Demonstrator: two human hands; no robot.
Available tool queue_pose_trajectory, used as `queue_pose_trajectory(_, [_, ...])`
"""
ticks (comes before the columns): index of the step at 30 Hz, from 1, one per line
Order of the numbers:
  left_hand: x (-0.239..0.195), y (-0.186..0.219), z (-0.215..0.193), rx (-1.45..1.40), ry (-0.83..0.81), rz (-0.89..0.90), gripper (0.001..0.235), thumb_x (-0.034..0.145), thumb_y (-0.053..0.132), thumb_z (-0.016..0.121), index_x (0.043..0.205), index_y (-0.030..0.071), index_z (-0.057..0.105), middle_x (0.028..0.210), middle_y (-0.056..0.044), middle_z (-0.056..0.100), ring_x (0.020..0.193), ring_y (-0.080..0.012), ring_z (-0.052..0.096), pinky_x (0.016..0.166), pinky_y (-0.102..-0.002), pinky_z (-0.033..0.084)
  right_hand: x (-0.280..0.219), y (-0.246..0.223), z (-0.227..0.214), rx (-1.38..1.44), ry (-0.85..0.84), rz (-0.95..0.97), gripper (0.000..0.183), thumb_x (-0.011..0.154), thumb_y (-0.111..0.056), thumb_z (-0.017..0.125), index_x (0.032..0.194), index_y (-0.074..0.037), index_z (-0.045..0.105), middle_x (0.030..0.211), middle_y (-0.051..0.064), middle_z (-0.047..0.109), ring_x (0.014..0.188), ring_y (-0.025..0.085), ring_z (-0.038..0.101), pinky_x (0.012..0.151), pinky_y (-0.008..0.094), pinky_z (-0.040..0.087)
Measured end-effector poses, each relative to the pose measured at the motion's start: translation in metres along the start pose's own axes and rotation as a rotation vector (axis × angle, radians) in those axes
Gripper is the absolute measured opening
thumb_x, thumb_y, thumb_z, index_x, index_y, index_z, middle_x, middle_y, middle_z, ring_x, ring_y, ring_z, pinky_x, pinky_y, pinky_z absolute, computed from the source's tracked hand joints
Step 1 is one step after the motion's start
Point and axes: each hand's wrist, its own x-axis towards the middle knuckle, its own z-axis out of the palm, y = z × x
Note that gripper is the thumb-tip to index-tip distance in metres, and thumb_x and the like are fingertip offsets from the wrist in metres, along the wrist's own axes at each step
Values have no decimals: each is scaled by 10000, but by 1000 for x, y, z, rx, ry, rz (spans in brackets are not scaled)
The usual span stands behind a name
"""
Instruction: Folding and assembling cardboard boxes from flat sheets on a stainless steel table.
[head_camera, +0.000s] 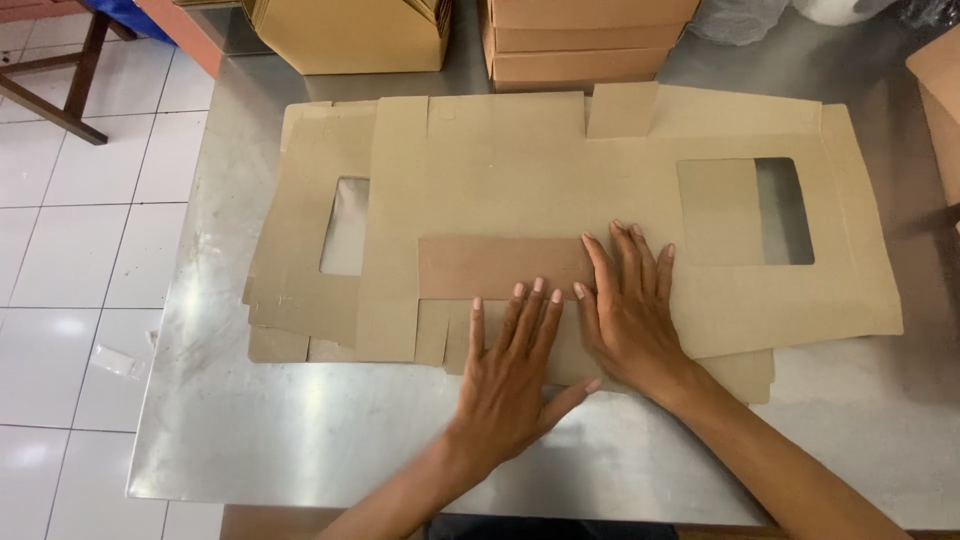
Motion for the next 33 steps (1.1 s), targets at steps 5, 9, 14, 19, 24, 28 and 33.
queue_pose_trajectory(5, [-3, -16, -7, 104, 16, -3, 864, 1004, 720, 321, 1587, 85, 379, 1645, -59, 405, 1526, -225, 353, 1245, -570, 166, 2, -5, -7, 44, -39, 48, 558, 1074, -308, 329, 1574, -62, 299, 1638, 273, 220, 1552, 419, 131, 1215, 659, 9])
queue_pose_trajectory(9, [-9, -32, -11, 74, 0, -6, 861, 1003, 709, 356, 1593, 82, 352, 1644, -55, 403, 1515, -226, 370, 1251, -577, 135, 1, 0, -3, -2, 5, 25, 564, 1059, -289, 385, 1565, -49, 320, 1627, 289, 259, 1542, 445, 173, 1207, 685, 65])
queue_pose_trajectory(14, [-25, -62, -25, 37, -61, -94, 826, 1014, 654, 409, 1614, 96, 304, 1662, -68, 367, 1522, -236, 353, 1229, -577, 151, 0, -2, -4, 30, -16, 28, 557, 1079, -303, 347, 1569, -42, 295, 1627, 290, 224, 1541, 465, 145, 1207, 693, 47])
queue_pose_trajectory(19, [-24, -79, -30, 44, -28, -59, 782, 1014, 618, 447, 1594, 103, 348, 1620, -79, 432, 1468, -248, 433, 1214, -580, 196, 3, -3, -6, 25, -31, 33, 561, 1074, -307, 341, 1571, -53, 287, 1633, 286, 208, 1545, 450, 130, 1201, 693, 35])
queue_pose_trajectory(24, [-23, -76, -26, 113, 32, -3, 728, 1010, 632, 458, 1547, 141, 446, 1568, -119, 499, 1398, -284, 525, 1197, -582, 274, 4, -18, -12, -196, 9, -69, 518, 1067, -214, 391, 1556, -47, 347, 1636, 301, 225, 1534, 481, 187, 1179, 741, 114])
queue_pose_trajectory(28, [-21, -74, -21, 114, 76, -27, 742, 973, 656, 518, 1479, 113, 530, 1544, -131, 519, 1401, -300, 516, 1180, -591, 310, 6, -49, -10, -163, -67, -322, 655, 930, 44, 455, 1567, -6, 312, 1636, 247, 305, 1533, 425, 261, 1227, 664, 160])
queue_pose_trajectory(33, [-25, -70, -13, 172, 81, -49, 791, 954, 653, 535, 1540, 127, 462, 1592, -113, 469, 1454, -272, 461, 1188, -557, 318, 8, -66, 16, 35, -69, -521, 680, 855, 47, 616, 1489, 106, 377, 1502, 235, 514, 1437, 432, 432, 1223, 544, 332])
